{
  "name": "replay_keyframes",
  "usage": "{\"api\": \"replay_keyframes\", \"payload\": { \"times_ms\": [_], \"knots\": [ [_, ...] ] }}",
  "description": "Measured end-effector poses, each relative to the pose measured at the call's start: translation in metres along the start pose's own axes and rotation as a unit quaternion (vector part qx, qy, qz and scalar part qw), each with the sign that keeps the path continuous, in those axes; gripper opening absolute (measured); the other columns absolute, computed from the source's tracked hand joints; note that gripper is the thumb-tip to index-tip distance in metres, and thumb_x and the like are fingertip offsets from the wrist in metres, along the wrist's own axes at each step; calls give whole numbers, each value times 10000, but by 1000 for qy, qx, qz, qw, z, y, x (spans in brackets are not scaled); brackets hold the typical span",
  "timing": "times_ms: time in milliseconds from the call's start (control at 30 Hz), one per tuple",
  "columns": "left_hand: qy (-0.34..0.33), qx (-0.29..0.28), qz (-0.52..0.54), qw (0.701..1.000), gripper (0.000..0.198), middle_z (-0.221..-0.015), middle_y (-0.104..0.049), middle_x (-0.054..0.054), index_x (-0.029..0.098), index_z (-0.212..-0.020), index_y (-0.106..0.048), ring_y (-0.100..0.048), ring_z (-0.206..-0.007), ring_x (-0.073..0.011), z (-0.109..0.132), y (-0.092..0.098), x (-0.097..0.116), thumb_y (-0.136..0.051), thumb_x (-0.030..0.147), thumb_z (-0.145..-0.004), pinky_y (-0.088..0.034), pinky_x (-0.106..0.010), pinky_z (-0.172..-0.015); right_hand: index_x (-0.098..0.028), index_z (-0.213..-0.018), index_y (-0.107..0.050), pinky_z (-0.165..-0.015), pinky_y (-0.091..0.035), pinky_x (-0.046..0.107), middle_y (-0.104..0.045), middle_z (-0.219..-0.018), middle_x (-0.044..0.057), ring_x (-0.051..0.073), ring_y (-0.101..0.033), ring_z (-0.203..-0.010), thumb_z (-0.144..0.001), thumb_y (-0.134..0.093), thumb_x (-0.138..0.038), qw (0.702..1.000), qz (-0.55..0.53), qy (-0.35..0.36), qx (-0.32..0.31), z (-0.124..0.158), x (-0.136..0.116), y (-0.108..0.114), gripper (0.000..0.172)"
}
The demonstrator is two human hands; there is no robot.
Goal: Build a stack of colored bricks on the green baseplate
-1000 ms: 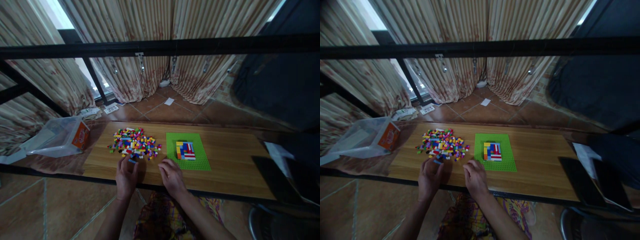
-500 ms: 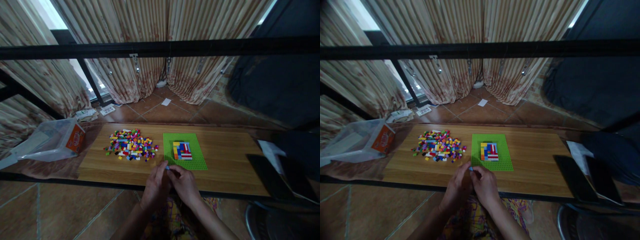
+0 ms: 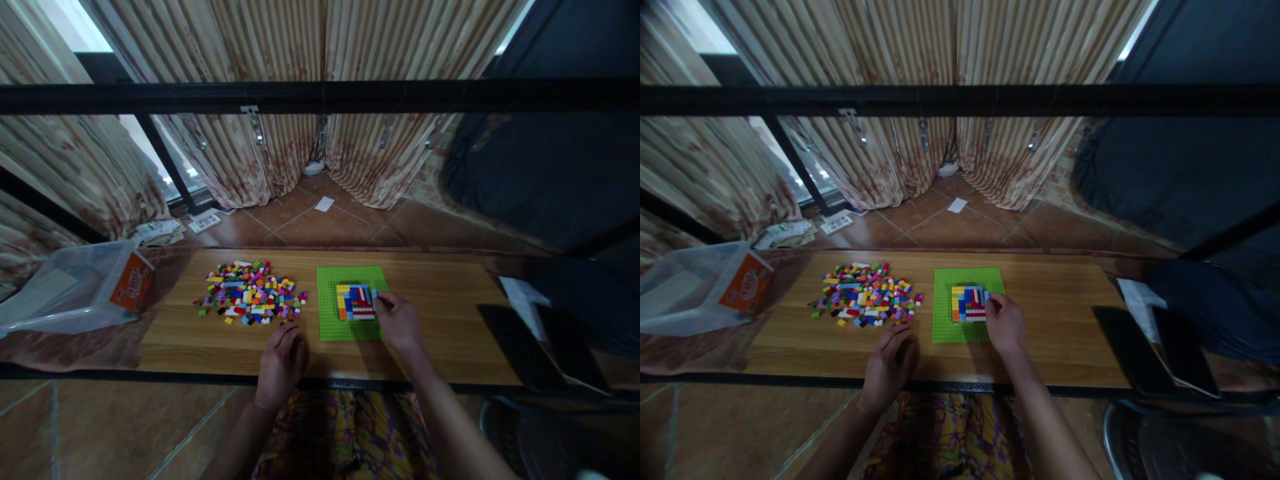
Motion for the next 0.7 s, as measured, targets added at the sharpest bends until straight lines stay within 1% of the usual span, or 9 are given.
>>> {"api": "replay_keyframes", "payload": {
  "times_ms": [167,267,433,533,600,700],
  "knots": [
    [-1,1,-3,1000,204,-1122,-645,-95,197,-1054,-623,-616,-1086,-199,-1,0,3,-530,222,-874,-534,-365,-955,-154,-963,-735,-728,-496,346,-743,-886,119,234,-677,-772,-825,-504,-326,997,77,14,-22,-10,-8,-16,320],
    [-2,4,-4,1000,205,-1108,-651,-93,193,-1052,-626,-619,-1074,-196,-1,0,3,-533,213,-871,-537,-357,-948,-151,-964,-741,-730,-491,340,-744,-903,122,237,-678,-789,-820,-520,-337,996,89,10,-28,-13,-8,-20,322],
    [-6,11,-5,1000,204,-1104,-652,-87,192,-1049,-628,-623,-1062,-189,0,0,3,-532,194,-869,-541,-344,-941,-154,-956,-743,-711,-487,328,-745,-910,116,233,-676,-787,-839,-491,-432,998,42,19,-32,-13,-5,-23,393],
    [-7,10,-7,1000,213,-1110,-651,-90,192,-1063,-622,-619,-1073,-193,1,-1,4,-534,190,-869,-542,-352,-943,-159,-905,-749,-654,-473,322,-744,-834,107,225,-662,-708,-861,-436,-484,999,22,22,-29,-12,0,-22,453],
    [-6,8,-7,1000,215,-1114,-650,-90,196,-1066,-619,-615,-1082,-197,1,-1,4,-535,191,-868,-541,-358,-946,-160,-884,-750,-631,-468,321,-741,-783,100,226,-655,-672,-853,-441,-512,1000,-2,5,-22,-13,6,-20,470],
    [-7,8,-7,1000,203,-1105,-652,-90,195,-1053,-620,-615,-1076,-194,1,-1,6,-531,189,-870,-545,-353,-938,-153,-885,-750,-629,-477,323,-747,-786,102,238,-666,-682,-811,-501,-544,998,-51,-37,-13,-16,19,-21,469]
  ]
}}
Point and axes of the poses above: each hand's wrist, its own z-axis away from the middle knuckle, its own y-axis out of the back of the hand, x = y × z, the point moved 9 cm from there along -z, towards the middle knuckle
